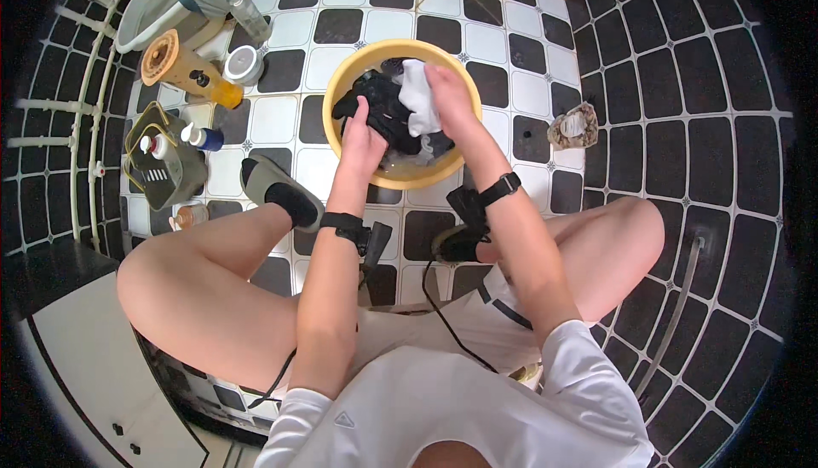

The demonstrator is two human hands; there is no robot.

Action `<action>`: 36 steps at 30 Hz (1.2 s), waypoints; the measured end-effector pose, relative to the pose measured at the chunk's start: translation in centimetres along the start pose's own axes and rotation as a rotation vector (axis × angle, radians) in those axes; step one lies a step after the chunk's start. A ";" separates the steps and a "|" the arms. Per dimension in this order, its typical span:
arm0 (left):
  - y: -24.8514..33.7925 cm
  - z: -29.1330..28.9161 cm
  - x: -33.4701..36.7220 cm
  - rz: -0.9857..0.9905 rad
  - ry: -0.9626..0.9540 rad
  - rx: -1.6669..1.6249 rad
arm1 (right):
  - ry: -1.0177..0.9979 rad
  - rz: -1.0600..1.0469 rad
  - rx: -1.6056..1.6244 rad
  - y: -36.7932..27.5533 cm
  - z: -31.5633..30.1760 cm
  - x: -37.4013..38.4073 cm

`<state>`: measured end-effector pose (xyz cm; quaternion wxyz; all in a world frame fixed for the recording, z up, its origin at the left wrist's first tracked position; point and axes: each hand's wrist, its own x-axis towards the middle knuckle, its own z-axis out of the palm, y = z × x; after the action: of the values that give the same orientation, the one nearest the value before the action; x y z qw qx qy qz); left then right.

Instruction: Hand wash a small piece of dark clothing in a basin with water and detergent.

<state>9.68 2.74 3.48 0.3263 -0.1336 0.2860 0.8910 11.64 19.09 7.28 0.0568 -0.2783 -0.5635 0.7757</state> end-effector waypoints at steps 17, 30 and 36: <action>-0.7 0.3 0.7 0.139 0.166 0.506 | -0.053 0.054 0.126 -0.4 2.7 -0.6; 1.4 0.7 0.2 0.034 0.005 0.001 | -0.146 0.074 0.349 -2.7 -0.3 -0.3; 2.2 1.9 -0.3 0.022 -0.020 -0.031 | -0.224 0.083 0.342 -3.2 -0.9 -0.5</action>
<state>8.34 2.37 6.05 0.3172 -0.1266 0.2703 0.9001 11.79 20.77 10.16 0.0081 -0.1994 -0.4146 0.8878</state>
